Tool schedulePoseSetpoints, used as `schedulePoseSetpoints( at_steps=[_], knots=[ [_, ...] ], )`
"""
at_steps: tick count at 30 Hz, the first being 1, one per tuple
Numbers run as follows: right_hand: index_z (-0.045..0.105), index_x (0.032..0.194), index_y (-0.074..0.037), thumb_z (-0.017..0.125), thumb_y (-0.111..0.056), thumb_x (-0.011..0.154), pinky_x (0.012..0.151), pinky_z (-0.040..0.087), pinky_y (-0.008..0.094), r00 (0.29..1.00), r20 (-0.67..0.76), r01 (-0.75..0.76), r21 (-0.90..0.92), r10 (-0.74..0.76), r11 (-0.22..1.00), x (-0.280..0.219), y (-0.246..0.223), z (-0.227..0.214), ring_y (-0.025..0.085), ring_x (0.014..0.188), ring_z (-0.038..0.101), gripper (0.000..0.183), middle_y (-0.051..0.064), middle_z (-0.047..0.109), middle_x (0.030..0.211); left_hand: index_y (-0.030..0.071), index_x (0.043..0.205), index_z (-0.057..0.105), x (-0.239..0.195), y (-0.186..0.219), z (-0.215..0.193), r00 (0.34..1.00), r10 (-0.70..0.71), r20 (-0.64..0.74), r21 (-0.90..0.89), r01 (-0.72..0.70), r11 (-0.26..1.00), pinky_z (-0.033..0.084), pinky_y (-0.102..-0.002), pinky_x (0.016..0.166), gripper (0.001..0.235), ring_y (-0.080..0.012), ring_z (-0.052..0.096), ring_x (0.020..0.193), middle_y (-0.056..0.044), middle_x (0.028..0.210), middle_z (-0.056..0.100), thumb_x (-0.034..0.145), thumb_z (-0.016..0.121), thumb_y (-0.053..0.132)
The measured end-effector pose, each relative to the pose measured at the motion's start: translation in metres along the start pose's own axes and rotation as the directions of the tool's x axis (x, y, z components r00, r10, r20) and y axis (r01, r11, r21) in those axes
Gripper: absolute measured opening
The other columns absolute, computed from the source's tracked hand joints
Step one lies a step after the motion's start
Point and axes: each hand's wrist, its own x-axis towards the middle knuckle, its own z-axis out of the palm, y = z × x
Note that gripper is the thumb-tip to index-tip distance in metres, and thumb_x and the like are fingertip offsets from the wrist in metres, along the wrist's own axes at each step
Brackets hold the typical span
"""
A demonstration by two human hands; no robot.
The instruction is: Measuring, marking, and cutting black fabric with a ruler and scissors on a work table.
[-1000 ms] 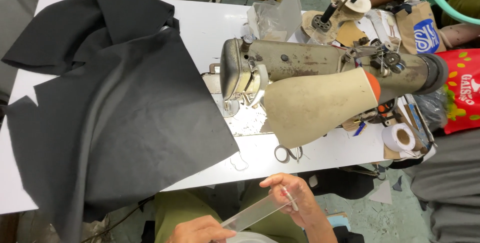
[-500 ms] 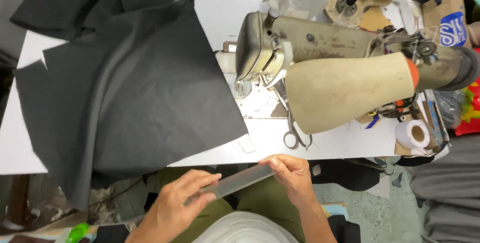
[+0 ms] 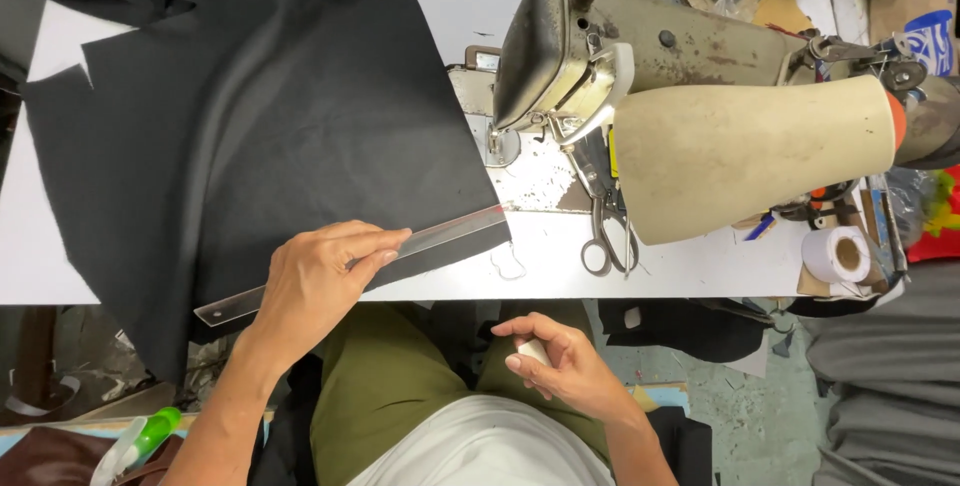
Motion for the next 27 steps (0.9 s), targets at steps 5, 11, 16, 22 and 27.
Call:
schedulePoseSetpoints(
  at_steps=[5, 11, 16, 22, 27],
  knots=[
    [0.071, 0.141, -0.004, 0.072, -0.018, 0.1, 0.071, 0.062, 0.029, 0.995, 0.033, 0.091, 0.092, -0.095, 0.992, -0.003, -0.002, -0.001, 0.015, 0.082, 0.067, 0.043, 0.003, 0.059, 0.087, 0.028, 0.117, 0.087, 0.004, -0.008, 0.0, 0.992, -0.101, 0.081, 0.013, 0.1, 0.995, 0.052, -0.031, 0.071, 0.024, -0.0127, 0.074, 0.074, 0.014, 0.109, 0.086, 0.1, 0.071, 0.023],
    [0.067, 0.144, -0.005, 0.074, -0.021, 0.099, 0.079, 0.068, 0.032, 0.994, 0.039, 0.096, 0.054, -0.098, 0.994, -0.001, -0.002, 0.0, 0.02, 0.092, 0.08, 0.049, 0.005, 0.068, 0.088, 0.022, 0.117, 0.087, 0.005, -0.017, 0.007, 0.999, -0.034, 0.035, -0.037, 0.035, 0.999, 0.052, -0.03, 0.069, 0.023, -0.0137, 0.067, 0.066, 0.01, 0.108, 0.086, 0.098, 0.075, 0.018],
    [0.069, 0.142, -0.004, 0.079, -0.012, 0.095, 0.078, 0.068, 0.031, 0.993, 0.019, 0.111, 0.114, -0.114, 0.987, 0.002, 0.005, 0.0, 0.019, 0.085, 0.077, 0.048, 0.006, 0.069, 0.104, 0.021, 0.117, 0.086, 0.005, -0.027, 0.013, 0.995, 0.094, -0.01, 0.025, -0.094, 0.995, 0.051, -0.034, 0.077, 0.023, -0.0175, 0.063, 0.076, 0.008, 0.105, 0.085, 0.097, 0.076, 0.015],
    [0.08, 0.126, -0.006, 0.084, -0.013, 0.092, 0.072, 0.06, 0.024, 0.991, -0.038, 0.124, -0.02, -0.125, 0.992, 0.002, 0.008, -0.003, 0.012, 0.073, 0.066, 0.035, 0.003, 0.072, 0.087, 0.022, 0.118, 0.086, 0.005, -0.032, 0.016, 0.994, 0.111, -0.009, 0.03, -0.11, 0.993, 0.055, -0.035, 0.072, 0.024, -0.0172, 0.072, 0.088, 0.007, 0.106, 0.084, 0.097, 0.077, 0.015],
    [0.081, 0.123, -0.005, 0.081, -0.014, 0.094, 0.076, 0.066, 0.028, 0.987, -0.016, 0.161, 0.007, -0.161, 0.987, 0.007, 0.012, 0.002, 0.013, 0.08, 0.069, 0.031, 0.005, 0.075, 0.087, 0.021, 0.12, 0.085, 0.005, -0.034, 0.016, 0.993, 0.121, -0.006, 0.025, -0.121, 0.992, 0.054, -0.035, 0.069, 0.025, -0.0163, 0.072, 0.089, 0.008, 0.099, 0.082, 0.1, 0.073, 0.014]
  ],
)
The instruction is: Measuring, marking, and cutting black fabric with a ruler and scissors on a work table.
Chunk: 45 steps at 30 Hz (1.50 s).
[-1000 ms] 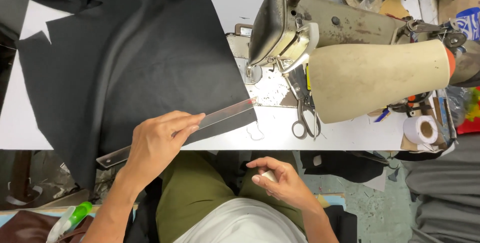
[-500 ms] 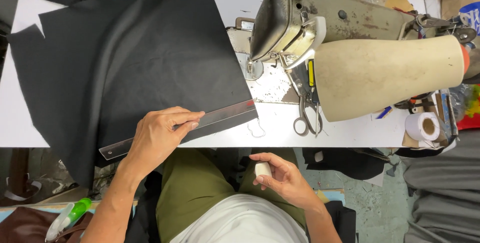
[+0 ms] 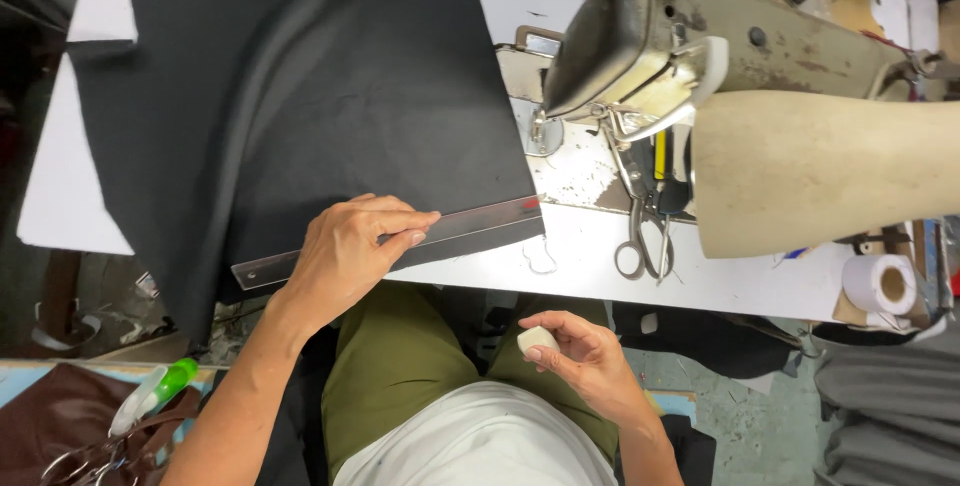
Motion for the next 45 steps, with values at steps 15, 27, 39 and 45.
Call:
schedulePoseSetpoints(
  at_steps=[15, 27, 39, 45],
  knots=[
    [0.085, 0.123, -0.017, 0.078, -0.031, 0.096, 0.073, 0.06, 0.023, 0.995, 0.025, -0.081, -0.281, 0.092, 0.956, 0.01, -0.01, 0.038, 0.012, 0.079, 0.086, 0.031, 0.002, 0.083, 0.094, 0.023, 0.121, 0.085, -0.003, 0.003, 0.001, 1.0, -0.029, -0.009, -0.026, 0.029, 0.999, 0.055, -0.036, 0.069, 0.026, -0.0166, 0.07, 0.089, 0.01, 0.097, 0.081, 0.102, 0.07, 0.015],
    [0.082, 0.114, -0.015, 0.076, -0.027, 0.1, 0.072, 0.057, 0.026, 0.993, 0.119, 0.068, -0.342, -0.029, 0.937, 0.012, -0.007, 0.048, 0.011, 0.086, 0.076, 0.02, -0.002, 0.085, 0.102, 0.021, 0.121, 0.084, -0.004, -0.003, 0.005, 0.998, 0.042, -0.052, 0.007, -0.042, 0.999, 0.051, -0.035, 0.07, 0.026, -0.0185, 0.064, 0.077, 0.009, 0.099, 0.081, 0.099, 0.076, 0.012],
    [0.078, 0.113, -0.012, 0.07, -0.022, 0.103, 0.07, 0.06, 0.026, 0.989, 0.135, 0.106, -0.368, -0.06, 0.924, 0.014, -0.004, 0.044, 0.012, 0.086, 0.076, 0.017, -0.001, 0.082, 0.102, 0.022, 0.122, 0.084, -0.002, -0.001, 0.0, 1.0, 0.001, -0.003, -0.03, -0.001, 1.0, 0.053, -0.035, 0.072, 0.03, -0.0181, 0.067, 0.082, 0.008, 0.1, 0.083, 0.097, 0.075, 0.009],
    [0.079, 0.113, -0.012, 0.07, -0.026, 0.104, 0.071, 0.058, 0.026, 0.987, 0.144, 0.116, -0.363, -0.067, 0.925, 0.014, -0.004, 0.044, 0.012, 0.085, 0.074, 0.019, -0.002, 0.082, 0.101, 0.021, 0.122, 0.085, -0.002, -0.003, 0.004, 1.0, 0.005, -0.02, -0.019, -0.005, 1.0, 0.053, -0.035, 0.073, 0.027, -0.0188, 0.065, 0.079, 0.007, 0.103, 0.083, 0.097, 0.076, 0.012]
  ],
)
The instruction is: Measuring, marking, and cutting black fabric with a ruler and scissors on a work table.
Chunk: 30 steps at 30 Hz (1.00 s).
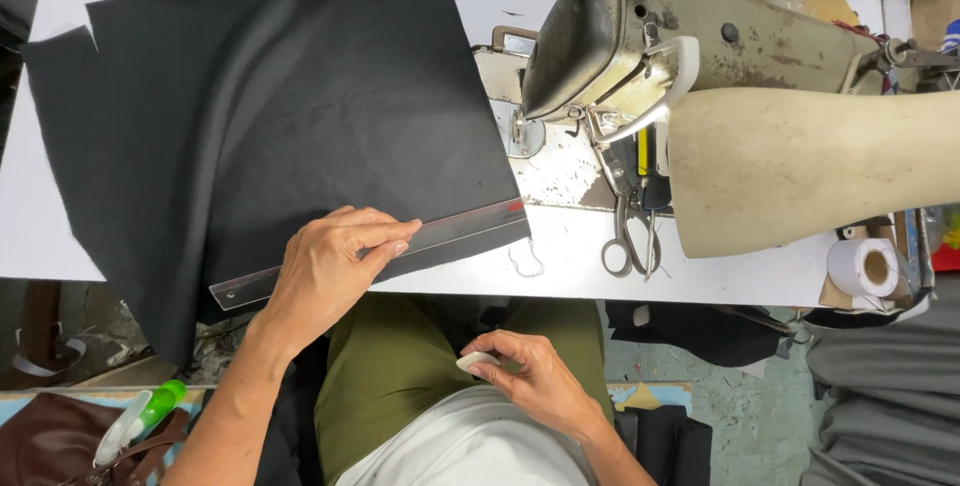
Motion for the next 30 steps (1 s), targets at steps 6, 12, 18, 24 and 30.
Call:
schedulePoseSetpoints(
  at_steps=[6, 12, 18, 24, 30],
  knots=[
    [0.078, 0.105, -0.012, 0.07, -0.033, 0.104, 0.068, 0.052, 0.027, 0.999, -0.021, 0.028, -0.011, -0.028, 1.0, -0.001, -0.011, -0.004, 0.011, 0.078, 0.07, 0.022, -0.003, 0.081, 0.095, 0.018, 0.12, 0.084, 0.001, -0.001, 0.005, 0.995, 0.081, -0.054, 0.032, -0.079, 0.996, 0.053, -0.035, 0.078, 0.025, -0.0168, 0.065, 0.074, 0.007, 0.099, 0.081, 0.097, 0.077, 0.01],
    [0.079, 0.103, -0.003, 0.077, -0.006, 0.096, 0.082, 0.071, 0.029, 0.932, -0.235, 0.321, 0.169, -0.278, 0.932, 0.013, -0.033, -0.008, 0.023, 0.102, 0.077, 0.008, 0.014, 0.076, 0.109, 0.023, 0.12, 0.085, -0.002, 0.002, 0.001, 1.0, -0.015, -0.018, 0.019, 0.015, 1.0, 0.053, -0.035, 0.07, 0.025, -0.0162, 0.068, 0.088, 0.012, 0.099, 0.081, 0.1, 0.072, 0.014],
    [0.059, 0.112, -0.008, 0.068, -0.025, 0.104, 0.044, 0.052, 0.022, 0.852, -0.524, 0.196, 0.27, -0.027, 0.943, 0.047, -0.043, -0.003, 0.014, 0.047, 0.064, 0.021, 0.01, 0.072, 0.068, 0.025, 0.12, 0.085, -0.004, 0.005, 0.0, 0.999, -0.036, -0.023, -0.018, 0.036, 0.999, 0.052, -0.035, 0.067, 0.027, -0.0167, 0.065, 0.084, 0.012, 0.099, 0.08, 0.101, 0.069, 0.013],
    [0.062, 0.119, -0.002, 0.061, -0.019, 0.111, 0.042, 0.045, 0.029, 0.812, -0.476, 0.245, -0.248, -0.338, 0.937, 0.079, -0.011, 0.009, 0.015, 0.042, 0.058, 0.019, 0.01, 0.064, 0.056, 0.022, 0.113, 0.087, -0.002, 0.007, -0.004, 0.999, -0.033, -0.032, -0.04, 0.032, 0.999, 0.06, -0.036, 0.078, 0.019, -0.0233, 0.077, 0.086, 0.006, 0.101, 0.084, 0.1, 0.076, 0.016],
    [0.064, 0.117, 0.0, 0.062, -0.012, 0.11, 0.043, 0.05, 0.028, 0.781, -0.497, 0.29, -0.25, -0.379, 0.924, 0.074, -0.012, 0.016, 0.018, 0.046, 0.065, 0.015, 0.014, 0.073, 0.066, 0.021, 0.112, 0.087, -0.002, 0.007, -0.004, 0.999, -0.023, -0.035, -0.035, 0.021, 0.999, 0.061, -0.035, 0.074, 0.019, -0.0233, 0.076, 0.084, 0.005, 0.1, 0.084, 0.098, 0.076, 0.014]
  ],
)
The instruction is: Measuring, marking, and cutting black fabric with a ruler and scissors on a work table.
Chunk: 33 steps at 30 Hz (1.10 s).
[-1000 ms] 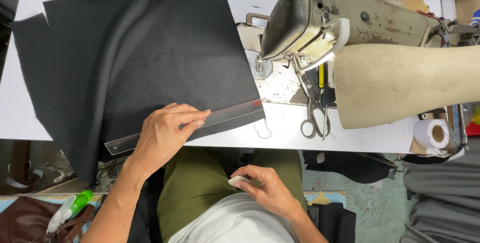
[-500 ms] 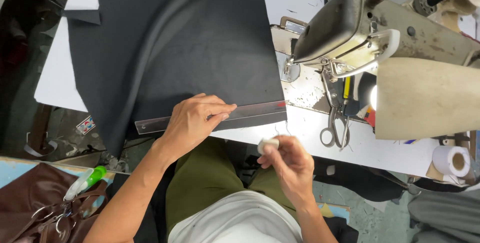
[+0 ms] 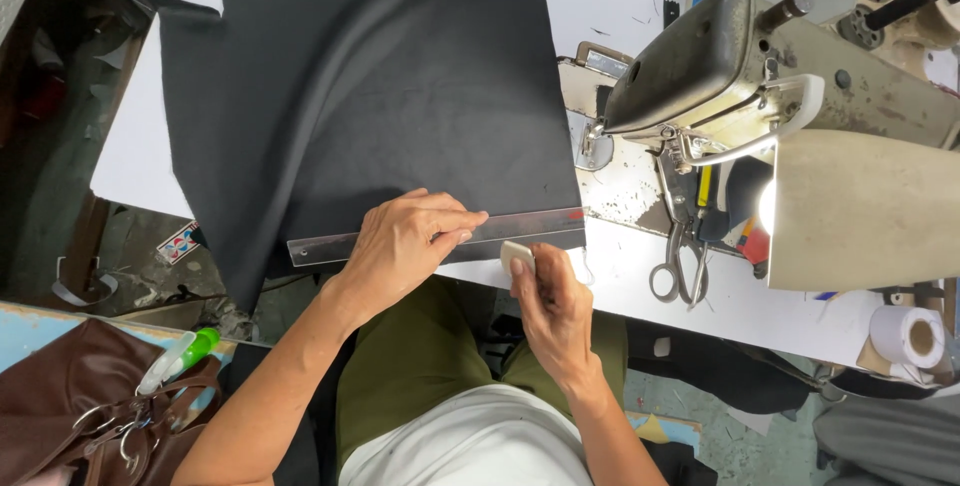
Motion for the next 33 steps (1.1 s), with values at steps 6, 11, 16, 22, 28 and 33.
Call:
schedulePoseSetpoints(
  at_steps=[6, 11, 16, 22, 28, 33],
  knots=[
    [0.074, 0.111, 0.001, 0.065, -0.011, 0.108, 0.056, 0.06, 0.024, 0.981, 0.167, -0.184, 0.64, 0.099, 0.746, -0.01, -0.024, -0.028, 0.022, 0.067, 0.075, 0.015, 0.02, 0.077, 0.103, 0.023, 0.119, 0.084, -0.002, -0.007, 0.008, 1.0, 0.018, -0.004, 0.02, -0.018, 1.0, 0.052, -0.037, 0.066, 0.025, -0.0178, 0.065, 0.083, 0.012, 0.099, 0.08, 0.101, 0.07, 0.013],
    [0.076, 0.121, 0.003, 0.08, -0.011, 0.098, 0.078, 0.057, 0.032, 0.824, 0.557, -0.551, 0.744, 0.106, 0.379, -0.02, -0.026, -0.04, 0.027, 0.091, 0.065, 0.027, 0.023, 0.065, 0.125, 0.023, 0.118, 0.085, -0.001, -0.004, 0.007, 1.0, 0.003, -0.001, 0.019, -0.003, 1.0, 0.051, -0.036, 0.064, 0.025, -0.0163, 0.065, 0.083, 0.012, 0.096, 0.079, 0.101, 0.071, 0.013],
    [0.072, 0.128, 0.004, 0.075, -0.02, 0.096, 0.087, 0.052, 0.035, 0.797, 0.587, -0.597, 0.732, 0.14, 0.328, -0.022, -0.029, -0.041, 0.026, 0.109, 0.062, 0.039, 0.025, 0.063, 0.131, 0.024, 0.118, 0.085, -0.002, -0.004, 0.007, 1.0, -0.01, 0.0, 0.02, 0.01, 1.0, 0.052, -0.036, 0.065, 0.025, -0.0166, 0.066, 0.084, 0.013, 0.097, 0.079, 0.101, 0.07, 0.014],
    [0.064, 0.132, 0.001, 0.089, -0.002, 0.085, 0.08, 0.056, 0.03, 0.752, 0.554, -0.652, 0.704, 0.355, 0.281, -0.026, -0.019, -0.04, 0.02, 0.091, 0.07, 0.054, 0.014, 0.073, 0.099, 0.024, 0.12, 0.084, -0.002, -0.005, 0.008, 1.0, -0.007, 0.008, 0.022, 0.007, 1.0, 0.052, -0.036, 0.065, 0.026, -0.0164, 0.064, 0.082, 0.014, 0.098, 0.079, 0.101, 0.07, 0.014],
    [0.071, 0.099, -0.003, 0.085, -0.009, 0.09, 0.073, 0.059, 0.039, 0.756, 0.566, -0.654, 0.678, 0.329, 0.336, -0.021, -0.027, -0.039, 0.025, 0.078, 0.066, 0.017, 0.015, 0.072, 0.087, 0.024, 0.12, 0.084, -0.002, -0.008, 0.009, 1.0, 0.007, 0.007, 0.031, -0.007, 1.0, 0.052, -0.037, 0.064, 0.026, -0.0178, 0.062, 0.08, 0.013, 0.098, 0.079, 0.101, 0.07, 0.014],
    [0.068, 0.109, -0.003, 0.076, -0.012, 0.101, 0.069, 0.067, 0.037, 0.789, 0.531, -0.614, 0.701, 0.311, 0.362, -0.019, -0.034, -0.03, 0.032, 0.079, 0.076, 0.015, 0.017, 0.065, 0.092, 0.023, 0.119, 0.084, -0.002, -0.008, 0.009, 1.0, 0.027, -0.015, 0.041, -0.027, 0.999, 0.052, -0.036, 0.065, 0.024, -0.0182, 0.062, 0.079, 0.013, 0.098, 0.079, 0.101, 0.072, 0.014]
  ],
)
